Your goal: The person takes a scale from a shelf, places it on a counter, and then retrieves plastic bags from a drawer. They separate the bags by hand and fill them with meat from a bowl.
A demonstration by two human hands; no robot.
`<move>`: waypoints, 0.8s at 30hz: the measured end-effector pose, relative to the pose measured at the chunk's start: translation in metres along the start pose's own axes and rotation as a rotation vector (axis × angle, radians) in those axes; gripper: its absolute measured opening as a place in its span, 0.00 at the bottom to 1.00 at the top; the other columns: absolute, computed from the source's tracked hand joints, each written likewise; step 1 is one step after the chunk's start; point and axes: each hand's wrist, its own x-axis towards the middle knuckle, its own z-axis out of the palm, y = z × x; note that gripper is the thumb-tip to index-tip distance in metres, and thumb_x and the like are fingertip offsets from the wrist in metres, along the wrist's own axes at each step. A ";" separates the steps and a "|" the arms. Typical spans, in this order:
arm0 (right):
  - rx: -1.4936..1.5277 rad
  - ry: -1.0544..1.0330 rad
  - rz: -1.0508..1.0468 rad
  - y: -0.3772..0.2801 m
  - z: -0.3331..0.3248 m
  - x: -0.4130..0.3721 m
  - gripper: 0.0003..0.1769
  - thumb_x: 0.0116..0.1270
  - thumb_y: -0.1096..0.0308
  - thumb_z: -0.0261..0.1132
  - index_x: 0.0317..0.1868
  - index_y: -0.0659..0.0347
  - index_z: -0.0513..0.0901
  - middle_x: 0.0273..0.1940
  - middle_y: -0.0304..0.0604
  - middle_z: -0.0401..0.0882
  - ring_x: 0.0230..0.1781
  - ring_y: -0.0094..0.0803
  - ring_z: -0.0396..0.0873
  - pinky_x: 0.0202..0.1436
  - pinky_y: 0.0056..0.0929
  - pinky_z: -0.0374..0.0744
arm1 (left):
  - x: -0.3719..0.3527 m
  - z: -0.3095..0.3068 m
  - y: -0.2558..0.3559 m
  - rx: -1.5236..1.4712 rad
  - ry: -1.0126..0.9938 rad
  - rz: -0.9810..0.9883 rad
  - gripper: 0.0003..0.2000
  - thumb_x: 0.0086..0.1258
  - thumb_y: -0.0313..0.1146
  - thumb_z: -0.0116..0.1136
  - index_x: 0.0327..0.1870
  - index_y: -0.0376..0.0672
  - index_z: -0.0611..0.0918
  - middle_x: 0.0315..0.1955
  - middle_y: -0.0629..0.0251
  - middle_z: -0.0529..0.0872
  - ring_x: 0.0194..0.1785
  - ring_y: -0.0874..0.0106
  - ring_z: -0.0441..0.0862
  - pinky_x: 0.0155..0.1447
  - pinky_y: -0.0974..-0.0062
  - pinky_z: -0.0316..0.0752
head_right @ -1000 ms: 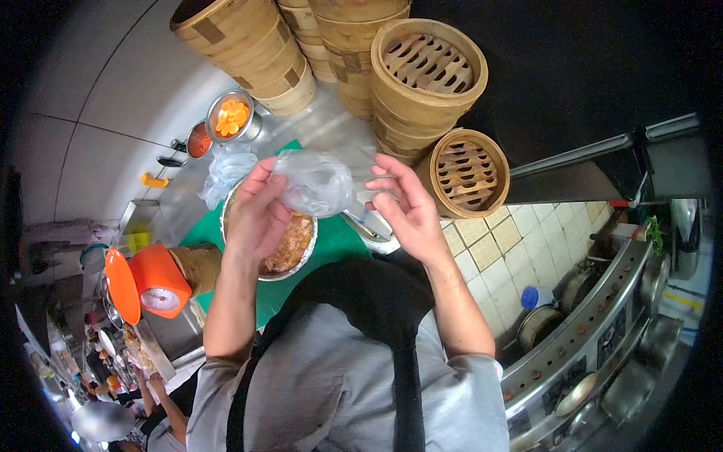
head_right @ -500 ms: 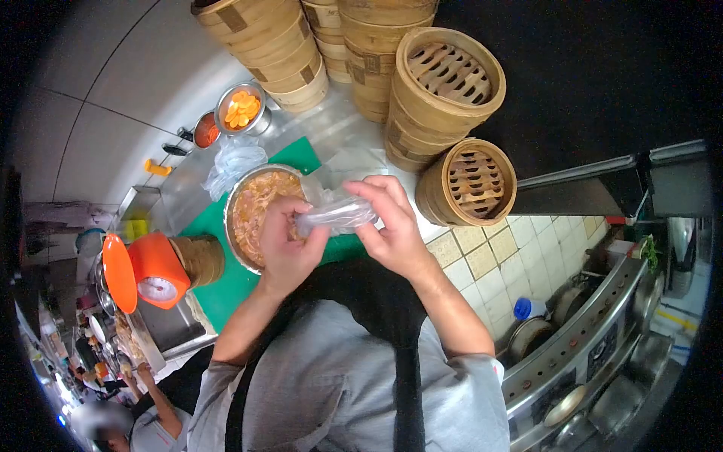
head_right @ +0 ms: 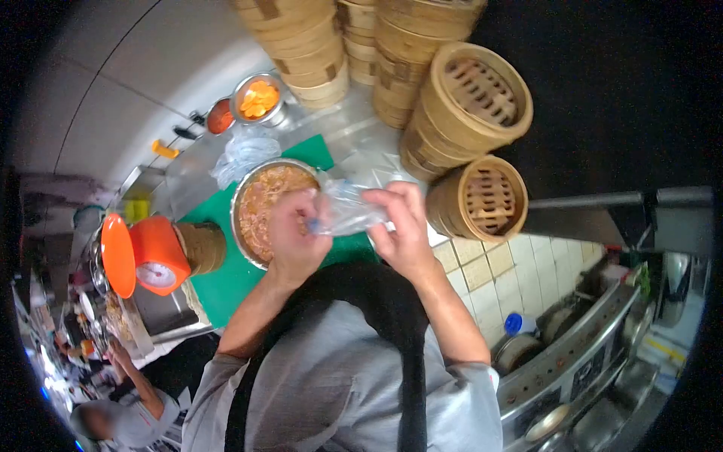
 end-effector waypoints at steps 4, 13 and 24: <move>0.004 0.098 0.056 0.025 -0.009 -0.009 0.21 0.56 0.82 0.66 0.52 0.65 0.83 0.51 0.48 0.72 0.53 0.39 0.75 0.58 0.31 0.76 | 0.008 -0.032 0.010 0.069 -0.220 0.155 0.11 0.67 0.26 0.69 0.49 0.43 0.85 0.34 0.62 0.84 0.36 0.63 0.83 0.42 0.70 0.78; 0.261 -0.102 0.208 0.019 0.004 -0.012 0.24 0.68 0.79 0.69 0.64 0.66 0.78 0.62 0.47 0.70 0.60 0.33 0.75 0.58 0.32 0.84 | 0.055 -0.074 -0.039 0.179 -0.052 0.091 0.07 0.71 0.26 0.66 0.46 0.40 0.87 0.37 0.58 0.87 0.40 0.61 0.87 0.43 0.68 0.80; 0.189 -0.080 0.533 0.063 -0.009 -0.064 0.22 0.68 0.79 0.69 0.63 0.63 0.80 0.64 0.44 0.72 0.59 0.31 0.79 0.56 0.29 0.84 | 0.087 -0.106 -0.158 0.628 -0.025 -0.037 0.13 0.69 0.31 0.69 0.52 0.41 0.86 0.48 0.52 0.87 0.49 0.52 0.86 0.55 0.59 0.81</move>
